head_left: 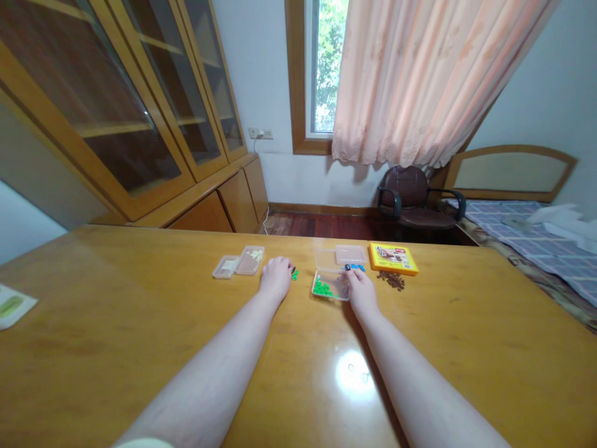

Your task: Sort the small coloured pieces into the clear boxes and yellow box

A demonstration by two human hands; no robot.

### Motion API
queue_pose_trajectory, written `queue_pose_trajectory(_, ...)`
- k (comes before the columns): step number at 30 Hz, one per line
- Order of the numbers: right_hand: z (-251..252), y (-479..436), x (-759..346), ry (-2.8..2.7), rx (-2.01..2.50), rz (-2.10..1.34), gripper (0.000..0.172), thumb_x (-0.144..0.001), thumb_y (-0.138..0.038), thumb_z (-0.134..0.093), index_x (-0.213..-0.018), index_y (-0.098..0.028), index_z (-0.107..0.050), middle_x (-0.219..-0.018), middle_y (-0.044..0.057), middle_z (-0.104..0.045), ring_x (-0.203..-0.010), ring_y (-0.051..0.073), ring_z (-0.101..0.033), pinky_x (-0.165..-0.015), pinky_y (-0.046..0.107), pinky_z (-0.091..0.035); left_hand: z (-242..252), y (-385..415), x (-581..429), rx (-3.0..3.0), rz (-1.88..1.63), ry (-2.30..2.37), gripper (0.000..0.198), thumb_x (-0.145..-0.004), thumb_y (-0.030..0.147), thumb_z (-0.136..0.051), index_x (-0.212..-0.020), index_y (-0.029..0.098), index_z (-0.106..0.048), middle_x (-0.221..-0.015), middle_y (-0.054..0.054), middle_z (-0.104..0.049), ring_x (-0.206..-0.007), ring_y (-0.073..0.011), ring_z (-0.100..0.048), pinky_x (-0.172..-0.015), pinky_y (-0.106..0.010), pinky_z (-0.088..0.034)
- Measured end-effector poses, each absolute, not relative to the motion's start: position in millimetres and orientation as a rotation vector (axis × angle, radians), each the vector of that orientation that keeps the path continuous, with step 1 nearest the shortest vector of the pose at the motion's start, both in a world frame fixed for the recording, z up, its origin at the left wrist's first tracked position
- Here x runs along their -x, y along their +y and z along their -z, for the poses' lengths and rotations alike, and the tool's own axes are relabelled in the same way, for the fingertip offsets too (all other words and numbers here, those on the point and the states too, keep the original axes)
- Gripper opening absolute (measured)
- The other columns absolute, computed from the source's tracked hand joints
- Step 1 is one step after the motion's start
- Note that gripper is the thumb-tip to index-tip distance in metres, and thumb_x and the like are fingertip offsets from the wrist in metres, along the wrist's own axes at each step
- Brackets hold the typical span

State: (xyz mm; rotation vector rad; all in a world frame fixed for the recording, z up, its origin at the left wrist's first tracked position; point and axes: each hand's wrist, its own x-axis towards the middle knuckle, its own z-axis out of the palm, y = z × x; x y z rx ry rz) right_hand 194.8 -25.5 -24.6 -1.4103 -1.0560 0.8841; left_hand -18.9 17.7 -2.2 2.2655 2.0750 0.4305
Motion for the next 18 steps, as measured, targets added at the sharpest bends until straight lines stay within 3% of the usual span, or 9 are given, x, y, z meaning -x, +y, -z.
queue_pose_trajectory(6, 28, -25, -195, -1.041, 1.396, -0.892, 0.034, -0.073, -0.05, -0.05, -0.067, -0.018, -0.06, -0.058, 0.0, -0.055, -0.052, 0.013, -0.044, -0.053, 0.025, -0.033, -13, 7, 12, -2.358, -0.717, 2.041, 0.018, -0.087, 0.027, -0.042, -0.095, 0.022, -0.057, -0.103, -0.005, -0.058, -0.1, -0.0193, -0.048, -0.088, -0.032, -0.034)
queue_pose_trajectory(13, 22, -26, -194, -1.067, 1.418, -0.866, 0.033, -0.073, -0.048, -0.049, -0.064, -0.018, -0.06, -0.059, 0.0, -0.053, -0.057, 0.014, -0.045, -0.056, 0.025, -0.033, -1, 10, 15, -2.297, -0.249, 2.206, 0.023, -0.087, 0.033, -0.042, -0.094, 0.019, -0.058, -0.094, -0.008, -0.06, -0.091, -0.0233, -0.053, -0.077, -0.034, -0.039)
queue_pose_trajectory(18, 22, -26, -194, -1.057, 1.397, -0.88, 0.032, -0.073, -0.047, -0.049, -0.064, -0.018, -0.06, -0.062, 0.0, -0.056, -0.06, 0.015, -0.047, -0.059, 0.025, -0.035, 0, 9, 13, -2.31, -0.103, 2.213, 0.028, -0.089, 0.033, -0.035, -0.098, 0.017, -0.057, -0.099, -0.01, -0.06, -0.094, -0.0232, -0.053, -0.077, -0.034, -0.04)
